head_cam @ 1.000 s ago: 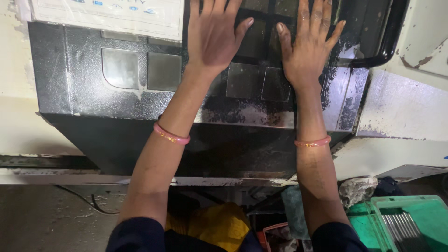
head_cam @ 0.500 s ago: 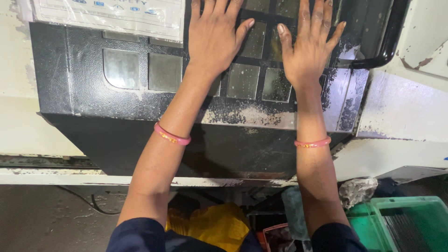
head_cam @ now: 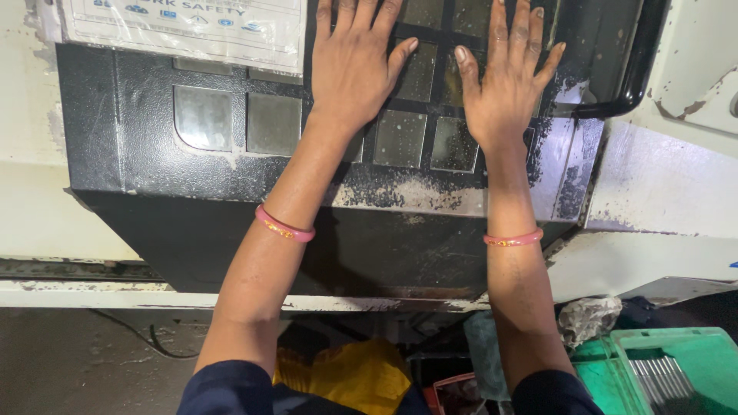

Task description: The person opens a machine door, inserts a metal rod into a slot, and closes the door. They then press buttons on the machine's control panel multiple times. The person repeats the process of opening the door, inserting the rod, and closing it several times.

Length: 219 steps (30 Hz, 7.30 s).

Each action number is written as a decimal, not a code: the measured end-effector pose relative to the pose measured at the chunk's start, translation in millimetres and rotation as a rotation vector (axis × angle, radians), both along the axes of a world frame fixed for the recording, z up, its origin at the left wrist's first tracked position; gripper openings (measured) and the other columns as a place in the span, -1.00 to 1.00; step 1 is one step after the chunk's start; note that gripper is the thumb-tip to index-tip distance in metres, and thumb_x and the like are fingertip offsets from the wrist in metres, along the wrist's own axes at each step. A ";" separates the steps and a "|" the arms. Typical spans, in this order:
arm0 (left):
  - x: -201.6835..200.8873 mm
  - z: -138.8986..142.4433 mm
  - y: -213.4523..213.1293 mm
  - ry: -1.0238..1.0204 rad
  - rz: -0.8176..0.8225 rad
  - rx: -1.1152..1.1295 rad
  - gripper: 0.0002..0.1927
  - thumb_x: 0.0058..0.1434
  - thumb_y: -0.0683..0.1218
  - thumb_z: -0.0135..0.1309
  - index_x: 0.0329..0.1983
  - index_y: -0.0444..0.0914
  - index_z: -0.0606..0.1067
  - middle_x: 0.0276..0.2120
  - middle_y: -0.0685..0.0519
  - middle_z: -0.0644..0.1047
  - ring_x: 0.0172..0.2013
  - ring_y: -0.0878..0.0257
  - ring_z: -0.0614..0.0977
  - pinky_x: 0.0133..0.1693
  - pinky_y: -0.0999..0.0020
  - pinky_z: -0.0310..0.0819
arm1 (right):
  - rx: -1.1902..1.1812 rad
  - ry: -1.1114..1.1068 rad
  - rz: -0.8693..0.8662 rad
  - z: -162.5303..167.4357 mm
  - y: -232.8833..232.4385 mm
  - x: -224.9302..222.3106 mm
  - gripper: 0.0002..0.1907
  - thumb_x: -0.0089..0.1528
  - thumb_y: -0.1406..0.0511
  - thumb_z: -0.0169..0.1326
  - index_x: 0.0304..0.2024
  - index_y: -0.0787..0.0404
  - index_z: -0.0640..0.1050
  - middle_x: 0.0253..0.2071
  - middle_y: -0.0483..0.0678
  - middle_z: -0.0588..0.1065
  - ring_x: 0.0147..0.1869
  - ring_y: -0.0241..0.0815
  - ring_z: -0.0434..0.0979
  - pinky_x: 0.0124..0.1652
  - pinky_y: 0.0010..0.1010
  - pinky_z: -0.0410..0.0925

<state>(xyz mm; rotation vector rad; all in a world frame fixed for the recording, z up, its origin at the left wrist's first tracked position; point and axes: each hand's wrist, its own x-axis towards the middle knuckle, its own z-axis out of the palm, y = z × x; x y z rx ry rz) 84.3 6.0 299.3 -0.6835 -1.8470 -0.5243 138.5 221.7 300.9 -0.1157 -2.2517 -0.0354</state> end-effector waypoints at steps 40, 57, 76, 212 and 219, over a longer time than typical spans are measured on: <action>2.0 1.9 -1.6 -0.027 0.010 -0.028 -0.37 0.48 0.20 0.04 0.48 -0.18 0.28 0.33 -0.14 0.36 0.37 -0.10 0.28 0.40 -0.12 -0.02 | 0.021 -0.019 -0.029 -1.9 4.1 -6.0 -0.27 0.55 -0.18 -0.21 0.63 -0.08 0.01 0.65 -0.05 -0.09 0.72 0.00 -0.21 0.53 0.30 -0.33; 1.2 -1.5 -1.5 -0.016 0.028 -0.028 -0.35 0.51 0.22 0.01 0.52 -0.17 0.24 0.36 -0.13 0.34 0.40 -0.08 0.24 0.42 -0.13 -0.06 | -0.002 -0.049 -0.031 0.0 2.1 -4.9 -0.27 0.53 -0.19 -0.23 0.62 -0.11 0.00 0.66 -0.07 -0.12 0.72 -0.01 -0.23 0.53 0.30 -0.35; 2.3 -1.7 -4.1 -0.051 0.011 -0.019 -0.36 0.50 0.21 0.02 0.50 -0.17 0.25 0.37 -0.13 0.33 0.41 -0.08 0.24 0.42 -0.14 -0.08 | 0.014 -0.046 -0.017 0.0 -0.1 -4.2 -0.26 0.53 -0.19 -0.24 0.62 -0.08 0.02 0.65 -0.05 -0.11 0.72 0.02 -0.21 0.52 0.31 -0.34; 9.0 2.0 -4.3 -0.095 0.041 -0.016 -0.35 0.51 0.22 0.01 0.54 -0.10 0.20 0.42 -0.10 0.29 0.44 -0.05 0.21 0.43 -0.14 -0.07 | 0.055 -0.008 0.024 2.3 2.8 -3.1 -0.26 0.54 -0.11 -0.05 0.62 -0.01 0.05 0.64 -0.02 -0.10 0.70 0.06 -0.18 0.49 0.38 -0.29; 9.3 1.9 -5.5 -0.090 0.041 -0.007 -0.34 0.50 0.22 0.02 0.54 -0.10 0.21 0.42 -0.10 0.29 0.44 -0.06 0.20 0.43 -0.14 -0.07 | 0.054 -0.016 0.025 4.0 1.3 -3.6 -0.25 0.53 -0.12 -0.07 0.61 0.00 0.05 0.63 0.01 -0.10 0.69 0.07 -0.19 0.49 0.38 -0.29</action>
